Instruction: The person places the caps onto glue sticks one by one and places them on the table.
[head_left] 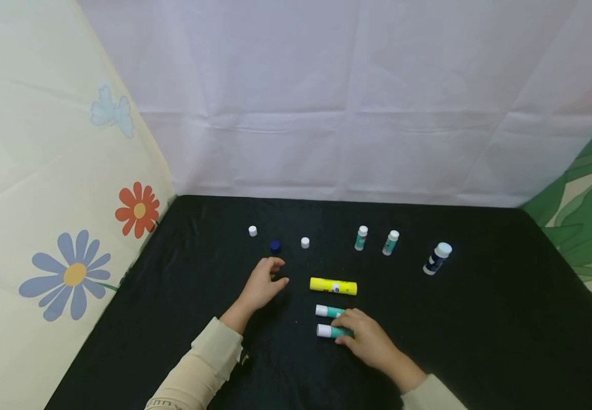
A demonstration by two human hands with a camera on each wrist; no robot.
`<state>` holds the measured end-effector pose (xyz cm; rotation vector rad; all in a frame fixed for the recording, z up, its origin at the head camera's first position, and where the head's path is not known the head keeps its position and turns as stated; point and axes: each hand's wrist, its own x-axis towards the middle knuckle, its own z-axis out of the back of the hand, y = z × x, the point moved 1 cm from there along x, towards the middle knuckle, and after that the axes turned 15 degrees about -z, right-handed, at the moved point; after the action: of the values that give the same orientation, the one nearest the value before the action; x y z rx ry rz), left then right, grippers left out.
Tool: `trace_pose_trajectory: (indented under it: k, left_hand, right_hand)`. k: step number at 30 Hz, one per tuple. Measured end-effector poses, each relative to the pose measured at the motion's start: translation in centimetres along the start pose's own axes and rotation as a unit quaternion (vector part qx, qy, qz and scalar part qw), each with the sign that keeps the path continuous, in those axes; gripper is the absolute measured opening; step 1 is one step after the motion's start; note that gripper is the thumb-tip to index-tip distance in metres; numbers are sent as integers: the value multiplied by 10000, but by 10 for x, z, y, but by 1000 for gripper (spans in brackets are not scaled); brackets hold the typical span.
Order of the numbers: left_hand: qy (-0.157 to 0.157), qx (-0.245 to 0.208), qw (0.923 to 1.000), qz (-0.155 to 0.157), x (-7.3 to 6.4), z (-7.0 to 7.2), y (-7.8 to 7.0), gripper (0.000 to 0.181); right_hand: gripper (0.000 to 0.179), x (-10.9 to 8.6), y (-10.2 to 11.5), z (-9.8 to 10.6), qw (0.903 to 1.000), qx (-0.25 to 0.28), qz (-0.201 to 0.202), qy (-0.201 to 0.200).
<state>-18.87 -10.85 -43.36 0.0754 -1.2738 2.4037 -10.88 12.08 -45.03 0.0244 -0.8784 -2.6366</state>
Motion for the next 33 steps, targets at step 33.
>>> trace_pose_trajectory:
  k: [33]
  left_hand:
    - [-386,233,9985,-325,12,9,5,37]
  right_hand:
    - [18,-3,3,2,9970,-315,-102,703]
